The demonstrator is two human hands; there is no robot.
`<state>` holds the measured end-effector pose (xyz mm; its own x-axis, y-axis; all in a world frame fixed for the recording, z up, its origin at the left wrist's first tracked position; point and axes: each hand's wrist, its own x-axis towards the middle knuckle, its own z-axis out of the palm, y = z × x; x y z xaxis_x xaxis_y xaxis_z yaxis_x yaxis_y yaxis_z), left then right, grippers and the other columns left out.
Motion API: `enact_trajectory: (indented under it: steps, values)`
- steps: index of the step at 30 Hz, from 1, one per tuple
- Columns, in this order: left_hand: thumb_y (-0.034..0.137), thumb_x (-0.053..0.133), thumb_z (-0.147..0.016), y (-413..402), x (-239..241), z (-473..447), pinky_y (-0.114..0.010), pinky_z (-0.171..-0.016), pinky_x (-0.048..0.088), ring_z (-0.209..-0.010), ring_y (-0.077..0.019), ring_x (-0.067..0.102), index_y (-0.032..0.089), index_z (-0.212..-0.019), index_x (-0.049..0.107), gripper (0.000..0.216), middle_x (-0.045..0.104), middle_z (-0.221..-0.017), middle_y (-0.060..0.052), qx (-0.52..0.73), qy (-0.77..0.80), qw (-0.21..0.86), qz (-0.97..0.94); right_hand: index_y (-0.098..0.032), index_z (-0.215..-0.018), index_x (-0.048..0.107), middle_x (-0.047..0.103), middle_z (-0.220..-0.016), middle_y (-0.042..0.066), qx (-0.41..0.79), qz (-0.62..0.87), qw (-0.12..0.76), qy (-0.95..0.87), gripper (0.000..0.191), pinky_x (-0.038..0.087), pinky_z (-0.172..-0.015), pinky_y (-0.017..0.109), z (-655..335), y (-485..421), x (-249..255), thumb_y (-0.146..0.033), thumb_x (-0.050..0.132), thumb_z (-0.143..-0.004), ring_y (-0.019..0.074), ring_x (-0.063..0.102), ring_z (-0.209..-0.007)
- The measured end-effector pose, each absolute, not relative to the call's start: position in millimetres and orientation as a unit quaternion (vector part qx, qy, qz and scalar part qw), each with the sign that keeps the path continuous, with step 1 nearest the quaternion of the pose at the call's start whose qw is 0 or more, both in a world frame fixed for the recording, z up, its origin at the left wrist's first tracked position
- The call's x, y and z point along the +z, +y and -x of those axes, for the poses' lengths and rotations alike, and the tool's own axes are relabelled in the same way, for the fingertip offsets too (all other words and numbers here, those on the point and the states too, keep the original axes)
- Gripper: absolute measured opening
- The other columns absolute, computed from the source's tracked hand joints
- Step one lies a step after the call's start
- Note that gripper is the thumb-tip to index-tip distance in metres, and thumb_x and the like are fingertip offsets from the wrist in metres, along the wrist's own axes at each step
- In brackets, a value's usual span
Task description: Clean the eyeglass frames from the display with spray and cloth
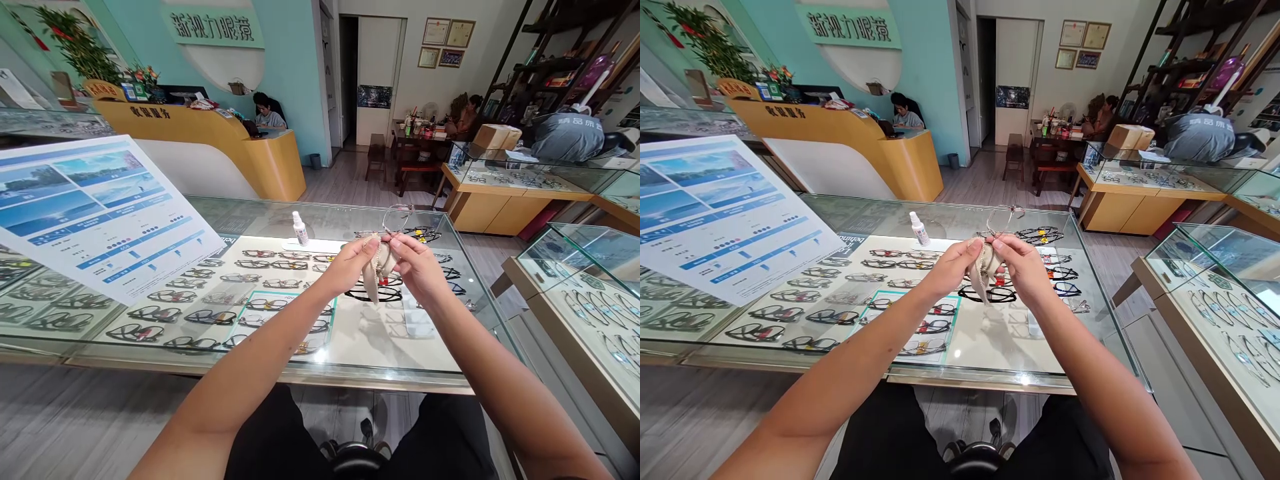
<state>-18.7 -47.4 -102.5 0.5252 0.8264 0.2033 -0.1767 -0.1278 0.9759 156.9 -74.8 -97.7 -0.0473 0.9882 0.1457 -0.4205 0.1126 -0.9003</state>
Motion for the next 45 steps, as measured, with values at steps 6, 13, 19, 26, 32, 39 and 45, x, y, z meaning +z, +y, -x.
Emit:
enact_trajectory:
  steps: [6,13,19,26,32,39,45]
  values:
    - [0.083,0.079,-0.079,-29,-101,28,-0.024,-0.059,0.044,-0.063,-0.0113,0.052,0.018,-0.08,0.064,0.066,0.06,-0.069,0.001,0.533,0.334,0.557,-0.543,-0.029,-0.091,0.081,0.079,-0.115,0.004,0.538,0.312,0.652,-0.434,0.027,0.057,-0.087,0.035,-171,-69,-90,-0.052,0.09,-0.081,0.0213,0.07,-0.103]
    - [0.077,0.081,-0.08,-39,-95,24,-0.031,-0.07,0.056,-0.077,-0.0187,0.066,0.017,-0.09,0.073,0.061,0.071,-0.081,-0.004,0.519,0.35,0.584,-0.517,-0.026,-0.089,0.076,0.075,-0.093,0.003,0.327,0.399,0.665,-0.54,0.021,0.053,-0.087,0.039,-166,-72,-96,-0.045,0.083,-0.089,0.0216,0.068,-0.091]
    - [0.073,0.062,-0.099,-64,-107,5,-0.035,-0.084,0.057,-0.089,-0.0226,0.07,0.016,-0.107,0.078,0.06,0.076,-0.093,-0.008,0.438,0.28,0.559,-0.646,-0.024,-0.09,0.072,0.07,-0.087,0.003,0.038,0.446,0.647,-0.617,0.015,0.049,-0.081,0.04,-150,-84,-103,-0.033,0.071,-0.101,0.0221,0.063,-0.086]
    - [0.066,0.05,-0.108,-75,-99,9,-0.036,-0.083,0.051,-0.085,-0.0229,0.063,0.019,-0.094,0.074,0.054,0.07,-0.084,-0.005,0.406,0.274,0.463,-0.739,-0.024,-0.089,0.072,0.072,-0.089,0.004,-0.01,0.454,0.682,-0.573,0.014,0.051,-0.083,0.04,-154,-81,-102,-0.032,0.072,-0.101,0.023,0.065,-0.088]
    - [0.069,0.057,-0.102,-55,-79,32,-0.031,-0.068,0.041,-0.067,-0.0162,0.046,0.021,-0.071,0.052,0.057,0.051,-0.068,0.001,0.538,0.325,0.376,-0.681,-0.024,-0.094,0.07,0.071,-0.096,0.003,0.169,0.423,0.744,-0.488,0.024,0.053,-0.083,0.035,-179,-63,-95,-0.047,0.074,-0.097,0.0188,0.066,-0.087]
    - [0.043,0.059,-0.101,-6,-79,76,-0.032,-0.07,0.037,-0.072,-0.0212,0.054,0.023,-0.081,0.064,0.029,0.063,-0.074,-0.002,0.428,0.489,0.27,-0.71,-0.025,-0.091,0.068,0.077,-0.099,0.004,0.378,0.36,0.703,-0.483,0.029,0.056,-0.082,0.034,-187,-59,-90,-0.052,0.076,-0.091,0.0169,0.067,-0.081]
    - [0.03,0.064,-0.095,8,-102,82,-0.036,-0.075,0.041,-0.078,-0.029,0.062,0.024,-0.084,0.067,0.012,0.071,-0.081,-0.008,0.261,0.582,0.163,-0.753,-0.026,-0.09,0.063,0.08,-0.096,0.005,0.402,0.346,0.674,-0.514,0.028,0.059,-0.083,0.038,-183,-60,-88,-0.052,0.073,-0.092,0.0214,0.071,-0.088]
